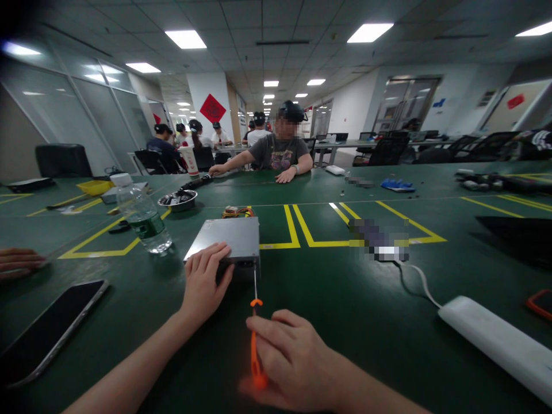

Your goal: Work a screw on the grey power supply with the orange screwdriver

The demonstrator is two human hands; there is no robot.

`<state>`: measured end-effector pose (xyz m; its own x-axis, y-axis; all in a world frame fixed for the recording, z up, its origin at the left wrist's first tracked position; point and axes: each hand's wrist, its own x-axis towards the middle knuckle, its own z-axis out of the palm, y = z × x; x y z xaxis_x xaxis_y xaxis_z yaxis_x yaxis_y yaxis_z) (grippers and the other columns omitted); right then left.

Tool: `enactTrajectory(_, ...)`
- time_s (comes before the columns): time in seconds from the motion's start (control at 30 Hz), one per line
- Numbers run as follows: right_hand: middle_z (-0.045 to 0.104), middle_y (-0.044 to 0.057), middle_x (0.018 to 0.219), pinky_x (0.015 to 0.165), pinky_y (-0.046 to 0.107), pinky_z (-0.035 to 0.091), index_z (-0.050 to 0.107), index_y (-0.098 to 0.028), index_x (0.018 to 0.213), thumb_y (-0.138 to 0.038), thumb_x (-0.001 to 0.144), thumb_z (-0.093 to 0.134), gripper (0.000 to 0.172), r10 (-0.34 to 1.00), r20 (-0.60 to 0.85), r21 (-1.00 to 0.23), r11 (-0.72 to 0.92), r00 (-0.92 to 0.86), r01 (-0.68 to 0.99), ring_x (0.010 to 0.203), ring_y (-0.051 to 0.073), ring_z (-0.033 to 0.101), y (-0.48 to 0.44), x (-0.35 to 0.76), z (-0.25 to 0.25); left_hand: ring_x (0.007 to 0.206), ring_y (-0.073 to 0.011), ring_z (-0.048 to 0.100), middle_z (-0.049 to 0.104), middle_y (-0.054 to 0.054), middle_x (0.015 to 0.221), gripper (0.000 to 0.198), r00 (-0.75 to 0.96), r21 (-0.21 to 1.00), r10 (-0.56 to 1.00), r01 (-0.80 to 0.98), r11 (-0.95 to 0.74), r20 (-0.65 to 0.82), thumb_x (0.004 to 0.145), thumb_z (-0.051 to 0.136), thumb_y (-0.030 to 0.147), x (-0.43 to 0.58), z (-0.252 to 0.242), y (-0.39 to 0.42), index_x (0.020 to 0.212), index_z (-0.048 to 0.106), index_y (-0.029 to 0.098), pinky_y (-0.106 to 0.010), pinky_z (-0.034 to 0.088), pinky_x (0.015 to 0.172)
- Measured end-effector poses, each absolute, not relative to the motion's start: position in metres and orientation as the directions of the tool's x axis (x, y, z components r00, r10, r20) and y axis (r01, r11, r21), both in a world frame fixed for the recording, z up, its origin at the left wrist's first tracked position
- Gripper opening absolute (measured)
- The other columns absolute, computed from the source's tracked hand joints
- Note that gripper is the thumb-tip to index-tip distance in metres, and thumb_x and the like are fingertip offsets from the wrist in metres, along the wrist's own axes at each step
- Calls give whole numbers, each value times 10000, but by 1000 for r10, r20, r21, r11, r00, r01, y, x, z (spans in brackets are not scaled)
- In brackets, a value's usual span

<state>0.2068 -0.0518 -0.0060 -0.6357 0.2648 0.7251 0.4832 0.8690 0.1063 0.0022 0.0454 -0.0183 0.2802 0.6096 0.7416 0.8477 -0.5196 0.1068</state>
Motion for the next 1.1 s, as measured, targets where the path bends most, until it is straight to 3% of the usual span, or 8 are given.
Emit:
enactTrajectory(0.17,638,178,1008,777,326,492,466,-94,1062,-447,914,416,386,300,702,64,877,-646,477,921,196,624,-52,210,-3,1147,-242,464,549,-85,1224,316,285,103,614,849,-518,736,842,485,230,3,-18,45,1157,480,208,-420,328,939)
enactTrajectory(0.27,621,181,1053,744,357,500,476,-127,1127,-357,941,332,329,291,640,97,888,-711,450,937,214,621,-53,209,2,1145,-242,463,550,-84,1221,315,280,103,613,852,-514,739,842,485,229,3,-17,45,1156,482,206,-417,327,939)
enactTrajectory(0.47,638,194,989,735,344,502,479,-93,1035,-346,923,423,282,255,692,125,879,-675,460,874,206,635,-53,210,-2,1151,-242,462,553,-85,1221,313,279,107,615,851,-514,737,843,485,235,2,-17,45,1155,486,205,-416,325,942)
enactTrajectory(0.63,620,194,1047,766,322,503,437,-96,1093,-384,927,397,335,305,690,53,884,-656,465,916,189,619,-53,212,-4,1154,-245,464,550,-85,1227,324,277,115,623,850,-513,732,838,492,234,2,-19,45,1161,485,209,-419,325,943)
enactTrajectory(0.73,610,185,1073,762,338,506,464,-118,1131,-339,931,361,316,293,648,84,890,-703,448,950,206,612,-54,210,1,1156,-248,462,551,-83,1226,316,276,115,619,849,-516,735,842,485,236,2,-19,45,1158,484,214,-425,320,946)
enactTrajectory(0.9,633,181,1018,746,315,501,517,-117,1002,-309,908,446,225,253,682,124,885,-686,449,834,180,638,-55,209,1,1153,-244,462,552,-85,1220,315,281,107,609,847,-520,742,842,483,231,2,-18,46,1156,480,216,-422,326,938)
enactTrajectory(1.1,651,165,983,759,315,500,478,-109,1052,-356,937,378,290,278,691,87,884,-667,459,894,180,630,-54,209,2,1150,-243,463,553,-90,1217,317,285,103,610,847,-521,739,840,484,230,2,-18,46,1156,482,208,-419,328,935)
